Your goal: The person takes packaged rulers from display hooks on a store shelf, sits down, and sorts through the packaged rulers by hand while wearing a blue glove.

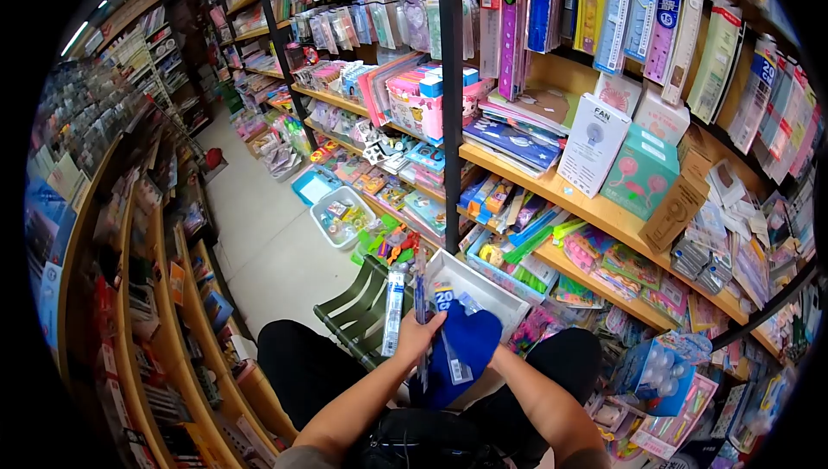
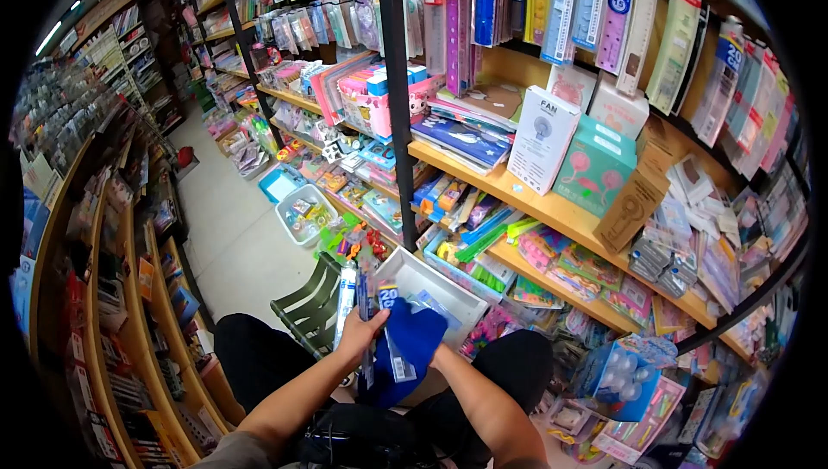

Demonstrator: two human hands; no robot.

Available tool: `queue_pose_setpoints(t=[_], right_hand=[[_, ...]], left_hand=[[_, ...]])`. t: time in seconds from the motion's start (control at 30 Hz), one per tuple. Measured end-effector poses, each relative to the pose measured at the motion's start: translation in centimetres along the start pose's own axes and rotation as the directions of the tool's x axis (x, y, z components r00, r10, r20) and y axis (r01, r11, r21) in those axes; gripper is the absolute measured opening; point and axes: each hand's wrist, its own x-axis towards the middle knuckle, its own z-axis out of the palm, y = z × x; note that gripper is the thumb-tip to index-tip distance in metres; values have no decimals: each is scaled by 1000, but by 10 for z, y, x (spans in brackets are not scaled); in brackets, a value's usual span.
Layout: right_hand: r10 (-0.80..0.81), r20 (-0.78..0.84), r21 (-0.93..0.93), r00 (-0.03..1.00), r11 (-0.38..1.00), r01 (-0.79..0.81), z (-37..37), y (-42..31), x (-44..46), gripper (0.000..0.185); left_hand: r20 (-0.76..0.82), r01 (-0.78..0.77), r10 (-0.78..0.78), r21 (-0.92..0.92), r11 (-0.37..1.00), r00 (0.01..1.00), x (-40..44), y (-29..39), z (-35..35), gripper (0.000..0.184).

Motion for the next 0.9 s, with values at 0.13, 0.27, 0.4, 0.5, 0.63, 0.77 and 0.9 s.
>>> queue_pose_setpoints(t=[0.13,0.27,0.4,0.5,0.63,0.77,0.9], right_hand=[[-149,107,-246,983,954,171,2,-1,-9,31],[-115,222,-541,968,812,220,-1,-13,-18,41],[-48,333,-630,942,732,260,0,-7,-17,45],[-17,333,-614,943,755,230,0,-14,-16,43],[-10,303,-611,953,766,202,3,-20,-19,41],[-5,245,-611,969,776,159,4,-27,-25,39],[-33,290,-602,956,770,210,0,-11,-16,39]], left_hand=[[89,174,-157,-245,954,984,12,-11,5,23],[5,174,-185,-375,910,983,13,4,2,16],[-135,82,-189,-561,824,973,45,-9,-27,17],[-23,159,-224,-631,759,974,42,-13,-32,14],[154,311,-273,-573,758,949,34,-32,-23,13],[140,264,-231,-663,700,963,39,-18,-30,9],[-74,177,-235,-458,871,969,59,-7,-63,11]])
